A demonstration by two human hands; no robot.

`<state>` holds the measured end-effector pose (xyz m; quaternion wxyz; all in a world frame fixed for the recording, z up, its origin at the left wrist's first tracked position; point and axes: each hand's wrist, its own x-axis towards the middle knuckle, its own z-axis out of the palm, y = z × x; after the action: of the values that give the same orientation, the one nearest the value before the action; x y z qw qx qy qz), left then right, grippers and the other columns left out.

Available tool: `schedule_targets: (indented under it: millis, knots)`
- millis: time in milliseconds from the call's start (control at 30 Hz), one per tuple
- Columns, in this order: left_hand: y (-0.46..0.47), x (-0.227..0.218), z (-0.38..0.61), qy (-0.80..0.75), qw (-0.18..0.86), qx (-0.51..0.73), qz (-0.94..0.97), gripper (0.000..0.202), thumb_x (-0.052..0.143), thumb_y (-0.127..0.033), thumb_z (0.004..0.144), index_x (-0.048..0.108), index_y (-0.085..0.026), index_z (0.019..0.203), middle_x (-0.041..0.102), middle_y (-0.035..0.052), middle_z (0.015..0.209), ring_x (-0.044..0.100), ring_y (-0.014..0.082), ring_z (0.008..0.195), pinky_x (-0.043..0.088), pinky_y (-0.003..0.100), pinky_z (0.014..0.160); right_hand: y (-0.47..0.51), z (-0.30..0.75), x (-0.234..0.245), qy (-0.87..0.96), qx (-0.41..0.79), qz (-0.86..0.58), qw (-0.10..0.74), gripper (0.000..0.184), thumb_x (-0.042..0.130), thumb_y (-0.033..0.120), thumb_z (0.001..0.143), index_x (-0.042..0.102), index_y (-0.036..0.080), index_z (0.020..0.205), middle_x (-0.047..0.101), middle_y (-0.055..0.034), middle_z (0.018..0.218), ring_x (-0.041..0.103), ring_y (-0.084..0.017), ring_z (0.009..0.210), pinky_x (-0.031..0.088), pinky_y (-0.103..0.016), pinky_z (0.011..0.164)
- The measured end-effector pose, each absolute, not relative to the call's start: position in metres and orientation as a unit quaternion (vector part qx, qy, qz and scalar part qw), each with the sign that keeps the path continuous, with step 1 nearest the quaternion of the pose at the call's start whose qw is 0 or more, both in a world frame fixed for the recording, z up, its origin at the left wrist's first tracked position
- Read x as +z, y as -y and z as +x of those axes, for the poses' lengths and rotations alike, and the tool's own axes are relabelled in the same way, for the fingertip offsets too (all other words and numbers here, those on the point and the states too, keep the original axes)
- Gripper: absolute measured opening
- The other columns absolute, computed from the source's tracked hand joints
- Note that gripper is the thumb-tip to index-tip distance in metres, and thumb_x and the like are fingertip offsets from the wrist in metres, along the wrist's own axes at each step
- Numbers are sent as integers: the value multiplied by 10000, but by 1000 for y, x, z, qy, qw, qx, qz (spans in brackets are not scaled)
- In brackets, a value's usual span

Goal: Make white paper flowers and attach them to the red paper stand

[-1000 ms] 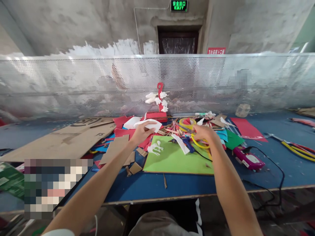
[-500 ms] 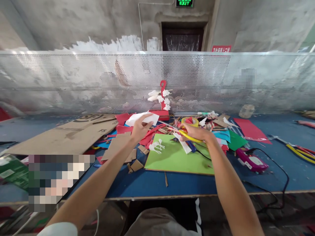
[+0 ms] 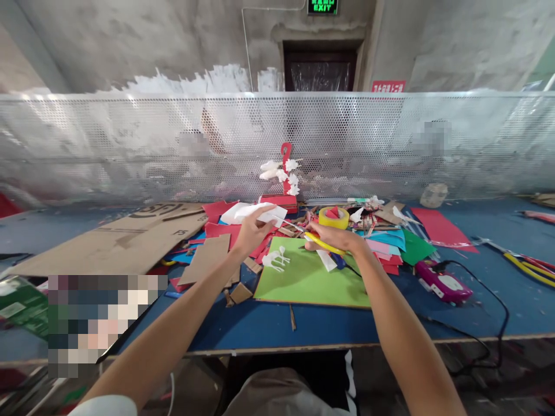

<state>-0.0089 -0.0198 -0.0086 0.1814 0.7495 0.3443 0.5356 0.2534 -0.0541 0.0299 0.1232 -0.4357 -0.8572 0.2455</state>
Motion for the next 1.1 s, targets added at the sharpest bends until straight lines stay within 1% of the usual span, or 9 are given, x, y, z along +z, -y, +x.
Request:
schedule_targets:
  millis: [100,233,333,433,533,700,867,933,1100]
  knots:
    - [19,-9,-9,-339,187,537,750,415,586,-316,869,602,-188,1264,677,80,1114,531,75,567,481,210,540,60,251,35,840,289,-445,116,323,545,467,886,458,203,1050,551,-45,891,519,-133,640,481,-252,540]
    - [19,-9,-10,-338,201,541,744,431,597,-323,862,603,-172,1265,683,85,1068,540,87,582,475,211,525,63,251,38,844,287,-436,125,325,524,453,908,453,205,1107,546,-47,957,530,-124,675,496,-250,606]
    - [20,-7,-10,-336,209,541,742,435,607,-329,854,607,-168,1259,679,86,1067,511,75,548,449,207,491,61,251,37,841,285,-442,126,305,531,439,909,462,212,1102,546,-37,909,530,-128,667,495,-252,613]
    - [21,-6,-9,-331,205,544,743,429,620,-337,846,616,-176,1245,675,82,1073,497,68,541,427,199,475,56,251,33,843,284,-439,129,321,551,463,896,470,229,1099,561,-34,881,544,-145,686,494,-245,585]
    - [21,-6,-9,-323,216,544,744,435,623,-340,846,611,-174,1248,678,80,1043,507,72,554,423,194,479,50,252,28,833,301,-444,134,329,541,481,898,481,236,1109,574,-41,929,569,-146,696,500,-234,542]
    - [21,-7,-9,-326,220,541,744,440,625,-351,848,607,-171,1249,683,68,946,484,74,531,390,193,456,47,253,26,818,325,-451,151,272,528,427,911,520,223,1092,601,-65,993,589,-131,671,505,-218,507]
    - [20,-8,-10,-331,223,533,746,447,619,-354,855,594,-193,1271,683,67,1004,444,58,492,361,193,434,46,255,27,823,328,-439,147,336,558,463,879,538,218,1109,629,-76,1004,610,-144,646,516,-240,466]
    - [20,-8,-10,-332,221,532,747,452,612,-361,859,588,-200,1282,680,74,1058,474,65,519,389,196,452,46,256,27,825,328,-436,146,375,575,500,864,538,213,1103,634,-72,991,605,-137,597,514,-253,451]
    - [18,-6,-15,-322,197,541,752,427,571,-378,891,606,-190,1273,662,89,1168,569,100,654,496,228,580,52,257,31,820,329,-443,150,424,586,541,847,538,202,1098,633,-58,954,573,-107,483,465,-251,409]
